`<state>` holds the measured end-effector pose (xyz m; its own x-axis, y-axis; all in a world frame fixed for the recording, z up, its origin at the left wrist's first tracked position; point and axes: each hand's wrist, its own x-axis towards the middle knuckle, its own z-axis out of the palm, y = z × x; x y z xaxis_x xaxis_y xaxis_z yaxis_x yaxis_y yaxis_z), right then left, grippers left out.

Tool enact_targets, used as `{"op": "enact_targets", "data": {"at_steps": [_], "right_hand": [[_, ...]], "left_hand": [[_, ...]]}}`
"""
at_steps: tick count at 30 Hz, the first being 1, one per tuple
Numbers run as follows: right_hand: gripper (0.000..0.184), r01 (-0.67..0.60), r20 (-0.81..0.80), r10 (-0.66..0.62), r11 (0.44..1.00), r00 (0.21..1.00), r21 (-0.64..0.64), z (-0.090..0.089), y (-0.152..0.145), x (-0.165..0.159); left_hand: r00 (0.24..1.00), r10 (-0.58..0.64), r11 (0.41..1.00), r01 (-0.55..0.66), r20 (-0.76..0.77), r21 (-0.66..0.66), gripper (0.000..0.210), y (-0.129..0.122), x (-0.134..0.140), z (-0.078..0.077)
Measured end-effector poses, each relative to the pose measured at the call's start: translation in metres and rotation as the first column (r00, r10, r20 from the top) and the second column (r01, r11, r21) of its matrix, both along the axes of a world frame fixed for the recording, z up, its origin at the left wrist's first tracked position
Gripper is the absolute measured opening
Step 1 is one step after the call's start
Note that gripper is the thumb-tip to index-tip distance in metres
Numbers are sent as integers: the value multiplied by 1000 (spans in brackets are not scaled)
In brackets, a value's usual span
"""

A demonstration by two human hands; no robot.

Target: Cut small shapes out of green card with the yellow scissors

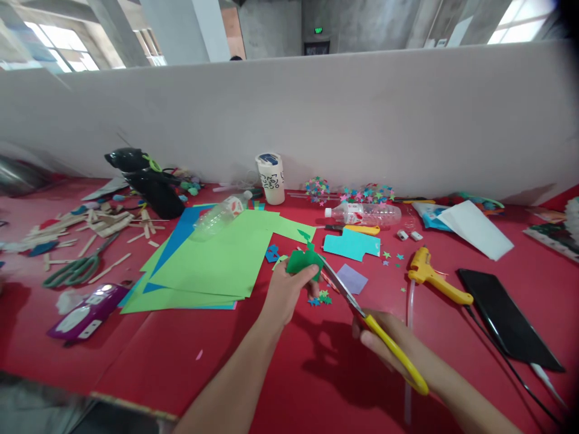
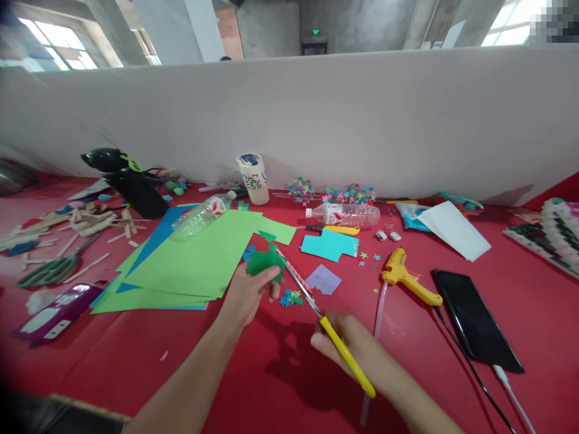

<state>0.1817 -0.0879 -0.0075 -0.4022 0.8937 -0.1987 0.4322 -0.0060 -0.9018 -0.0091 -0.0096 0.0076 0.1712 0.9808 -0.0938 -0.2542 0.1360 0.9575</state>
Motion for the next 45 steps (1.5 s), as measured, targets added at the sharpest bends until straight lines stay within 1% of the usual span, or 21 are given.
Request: {"op": "enact_targets", "data": {"at_steps": [4, 6, 9, 15, 21, 24, 28, 33, 36, 45], "right_hand": [[37, -5, 22, 5, 1000, 1000, 3, -3, 0, 2], [36, -5, 19, 5, 1000, 1000, -14, -4, -1, 3], [36, -12, 9, 12, 999, 1000, -34, -4, -1, 3], [40, -17, 1, 17, 999, 1000, -37, -2, 1, 2], [44, 32, 14, -32, 999, 999, -7, -3, -1, -1], [46, 52, 13, -52, 999, 999, 6, -3, -3, -2], [46, 84, 20, -84, 996, 996, -9, -5, -3, -4], [46, 93, 29, -92, 995, 995, -40, -10, -2, -5], [46, 92, 41, -90, 995, 995, -37, -11, -1, -4], [45, 94, 53, -93, 995, 994, -24, -17, 0, -3]], "left_hand": [[999, -9, 1000, 9, -34, 1, 16, 1, -1, 0], [999, 7, 1000, -7, -36, 4, 15, 1, 0, 1], [999, 27, 1000, -27, -33, 13, 14, 0, 1, 2], [999, 12, 1000, -12, -32, 8, 14, 1, 0, 0], [999, -22, 1000, 21, -35, -17, 15, 2, -1, 0], [1000, 5, 1000, -5, -23, -21, 14, -1, 1, 4], [1000, 29, 999, -29, -1, -31, 13, -4, 4, 8], [1000, -20, 999, 21, 15, -46, 15, 0, 1, 5], [998, -50, 997, 52, 29, -49, 15, 2, -2, 2], [997, -68, 997, 69, 28, -39, 13, 3, -3, 3]]}}
